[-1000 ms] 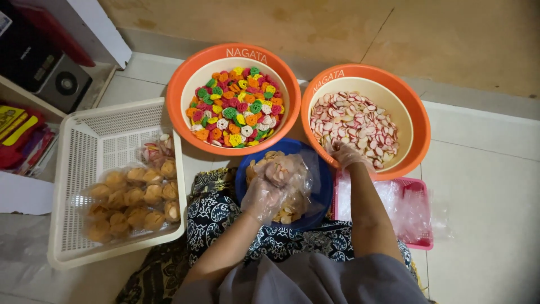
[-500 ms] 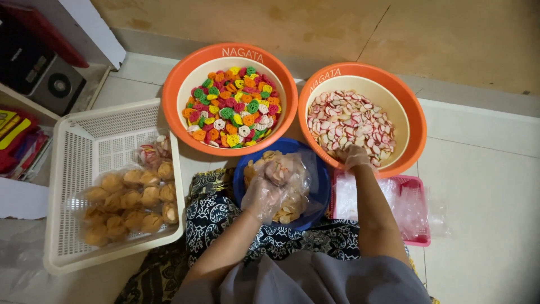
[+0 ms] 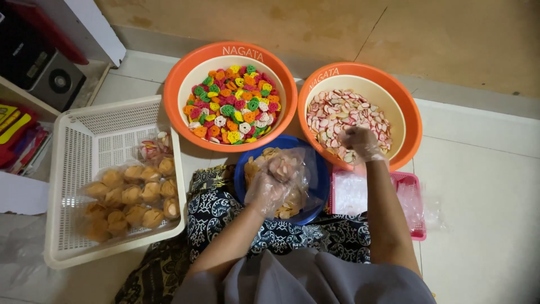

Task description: A person wearing plastic gloves is manually mixing and packing different varieties of snacks from large bowls into a smaller bowl on the floor.

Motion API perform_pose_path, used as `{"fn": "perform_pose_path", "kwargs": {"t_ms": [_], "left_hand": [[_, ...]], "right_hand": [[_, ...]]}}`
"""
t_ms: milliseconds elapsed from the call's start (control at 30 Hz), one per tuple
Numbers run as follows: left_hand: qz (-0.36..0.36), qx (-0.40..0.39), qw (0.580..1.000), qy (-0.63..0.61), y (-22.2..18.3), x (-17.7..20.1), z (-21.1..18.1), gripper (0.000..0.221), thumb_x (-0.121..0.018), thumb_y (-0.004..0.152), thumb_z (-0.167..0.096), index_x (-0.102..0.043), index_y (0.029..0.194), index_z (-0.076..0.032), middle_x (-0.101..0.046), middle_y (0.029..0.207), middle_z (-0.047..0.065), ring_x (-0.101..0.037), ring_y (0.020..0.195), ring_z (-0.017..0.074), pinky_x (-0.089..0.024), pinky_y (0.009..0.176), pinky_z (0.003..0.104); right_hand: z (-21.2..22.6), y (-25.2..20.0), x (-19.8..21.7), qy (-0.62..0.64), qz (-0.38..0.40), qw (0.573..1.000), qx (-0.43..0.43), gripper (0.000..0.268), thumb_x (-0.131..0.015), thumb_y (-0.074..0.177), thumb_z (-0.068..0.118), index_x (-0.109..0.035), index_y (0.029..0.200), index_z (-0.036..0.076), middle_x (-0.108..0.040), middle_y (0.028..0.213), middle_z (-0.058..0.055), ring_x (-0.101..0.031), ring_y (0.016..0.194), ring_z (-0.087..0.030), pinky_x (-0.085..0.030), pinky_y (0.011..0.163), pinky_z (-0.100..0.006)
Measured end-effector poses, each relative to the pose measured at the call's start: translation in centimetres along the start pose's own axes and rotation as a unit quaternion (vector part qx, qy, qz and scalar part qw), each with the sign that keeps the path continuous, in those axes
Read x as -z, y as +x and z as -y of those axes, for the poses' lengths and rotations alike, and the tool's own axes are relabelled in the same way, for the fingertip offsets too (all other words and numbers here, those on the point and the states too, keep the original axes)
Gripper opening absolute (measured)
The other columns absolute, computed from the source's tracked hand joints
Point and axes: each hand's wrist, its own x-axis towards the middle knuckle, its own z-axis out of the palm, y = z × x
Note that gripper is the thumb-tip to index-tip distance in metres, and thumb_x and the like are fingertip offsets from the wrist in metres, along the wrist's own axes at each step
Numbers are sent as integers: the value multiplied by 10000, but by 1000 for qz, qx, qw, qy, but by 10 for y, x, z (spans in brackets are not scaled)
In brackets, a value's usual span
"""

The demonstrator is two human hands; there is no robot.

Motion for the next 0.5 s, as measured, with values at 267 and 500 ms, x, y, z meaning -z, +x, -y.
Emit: {"fn": "perform_pose_path", "kwargs": {"t_ms": [267,500], "left_hand": [[90,2,991,96,8,29,-3,338,-618,948,-292,-422,712,-149,-444,650,12,-611,715,213,-575,889,407],[179,8,978,110,-23,22,-3,342,-582,991,-351,-517,735,-134,-585,628,49,-665,743,267,-563,856,446]], "right_hand": [[177,-165,101,302,144,923,190,220,-798,740,-17,-788,959,-7,-739,857,-164,-703,781,-206,-599,684,-288],[166,-144,42,175,172,951,187,214,-751,870,52,-818,1026,182,-765,992,-75,-758,912,-206,-565,801,-267]]}}
